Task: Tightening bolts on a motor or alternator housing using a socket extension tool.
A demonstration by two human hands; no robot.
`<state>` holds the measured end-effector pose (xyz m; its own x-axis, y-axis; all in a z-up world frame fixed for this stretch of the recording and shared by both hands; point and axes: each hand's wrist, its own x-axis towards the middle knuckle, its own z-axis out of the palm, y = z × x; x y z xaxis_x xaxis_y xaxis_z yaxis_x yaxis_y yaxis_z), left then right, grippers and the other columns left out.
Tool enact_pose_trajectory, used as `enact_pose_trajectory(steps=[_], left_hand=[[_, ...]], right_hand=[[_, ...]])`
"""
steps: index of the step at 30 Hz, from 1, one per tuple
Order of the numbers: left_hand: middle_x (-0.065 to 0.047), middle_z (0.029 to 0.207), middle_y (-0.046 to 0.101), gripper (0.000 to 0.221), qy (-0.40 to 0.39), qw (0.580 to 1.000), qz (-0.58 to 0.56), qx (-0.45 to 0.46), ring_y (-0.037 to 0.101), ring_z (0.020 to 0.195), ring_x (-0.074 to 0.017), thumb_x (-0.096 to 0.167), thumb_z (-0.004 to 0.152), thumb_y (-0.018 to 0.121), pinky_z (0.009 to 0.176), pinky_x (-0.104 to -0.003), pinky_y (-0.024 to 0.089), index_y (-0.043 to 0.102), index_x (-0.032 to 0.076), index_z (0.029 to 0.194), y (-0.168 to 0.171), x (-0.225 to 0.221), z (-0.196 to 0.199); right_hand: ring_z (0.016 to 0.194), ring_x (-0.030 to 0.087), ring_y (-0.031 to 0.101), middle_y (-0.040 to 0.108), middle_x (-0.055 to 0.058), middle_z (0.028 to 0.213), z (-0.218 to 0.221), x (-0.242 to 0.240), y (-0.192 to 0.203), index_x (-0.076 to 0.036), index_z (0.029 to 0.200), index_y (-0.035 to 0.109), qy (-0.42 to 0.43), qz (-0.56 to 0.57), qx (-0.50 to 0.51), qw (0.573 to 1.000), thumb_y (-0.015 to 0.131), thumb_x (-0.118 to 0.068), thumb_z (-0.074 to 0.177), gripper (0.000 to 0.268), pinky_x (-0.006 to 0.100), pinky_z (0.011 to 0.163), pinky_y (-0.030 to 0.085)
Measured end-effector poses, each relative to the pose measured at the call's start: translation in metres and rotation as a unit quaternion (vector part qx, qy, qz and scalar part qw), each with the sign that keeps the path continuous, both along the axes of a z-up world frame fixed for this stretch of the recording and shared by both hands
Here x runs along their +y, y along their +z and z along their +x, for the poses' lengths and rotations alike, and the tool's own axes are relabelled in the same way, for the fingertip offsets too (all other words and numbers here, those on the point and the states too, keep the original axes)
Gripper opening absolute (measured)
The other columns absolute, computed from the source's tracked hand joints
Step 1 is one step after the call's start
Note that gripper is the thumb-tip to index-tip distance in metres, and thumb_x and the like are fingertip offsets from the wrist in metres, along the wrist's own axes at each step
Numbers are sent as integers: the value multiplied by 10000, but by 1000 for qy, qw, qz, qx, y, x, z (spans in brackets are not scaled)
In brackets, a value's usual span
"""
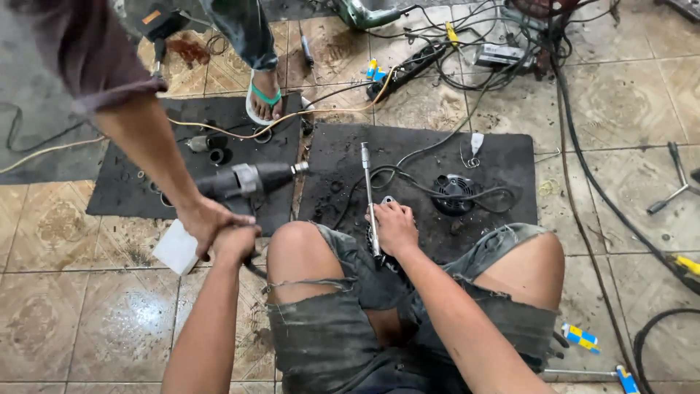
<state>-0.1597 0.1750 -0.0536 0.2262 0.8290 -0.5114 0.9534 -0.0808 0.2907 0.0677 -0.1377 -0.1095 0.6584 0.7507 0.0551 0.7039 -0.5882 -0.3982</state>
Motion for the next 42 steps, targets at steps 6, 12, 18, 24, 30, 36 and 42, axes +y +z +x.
enact_pose_trajectory(steps=[6,12,18,24,30,36,42], left_hand=[[-176,1071,791,488,-75,984,156,35,724,1103,-315,359,729,794,920,-467,563,810,-11,1045,105,9,71],[-174,952,790,357,-163,950,265,30,745,1012,-346,340,831,654,841,-480,601,818,57,974,127,61,133],[-201,896,794,289,-259,907,320,90,763,935,-392,176,769,700,744,-489,616,820,31,988,145,64,196],[-215,920,782,303,-283,905,310,71,757,936,-410,209,802,765,736,-516,619,811,4,1020,122,84,202],[-263,1370,557,893,-319,703,621,-135,471,1264,-436,436,815,1013,1091,-551,341,575,-91,1387,224,10,221],[-348,1355,590,699,-335,922,162,-104,587,1249,-535,467,1004,522,1039,-644,452,479,-43,1480,215,-166,176],[-251,867,731,424,-420,902,25,-99,734,910,-497,394,835,662,707,-603,581,720,-9,949,51,-166,186]], right_hand=[[1248,144,548,668,-70,1074,1,0,-15,-284,1163,622,3,14,-18,1000,491,-351,1001,219,419,1092,366],[1246,165,568,682,-47,1088,1,-2,-9,-270,1188,631,7,15,7,1000,521,-331,981,242,433,1083,382],[1238,159,576,685,-65,1036,-3,-4,14,-286,1099,633,7,19,14,1000,498,-385,1016,187,419,1090,377],[1196,191,603,705,-36,1024,-6,-4,18,-242,1061,664,6,1,51,999,521,-340,1016,179,456,1061,392],[1095,196,575,703,-29,1110,-5,3,20,-168,1080,679,-17,59,-43,997,607,-373,954,251,391,991,386],[1266,179,559,696,-27,1085,0,5,8,-234,1143,653,-9,-32,-4,999,508,-341,1003,228,442,1096,370],[1320,175,508,696,-24,1183,-1,0,9,-218,1167,689,12,-91,9,996,502,-342,945,316,441,1115,338]])
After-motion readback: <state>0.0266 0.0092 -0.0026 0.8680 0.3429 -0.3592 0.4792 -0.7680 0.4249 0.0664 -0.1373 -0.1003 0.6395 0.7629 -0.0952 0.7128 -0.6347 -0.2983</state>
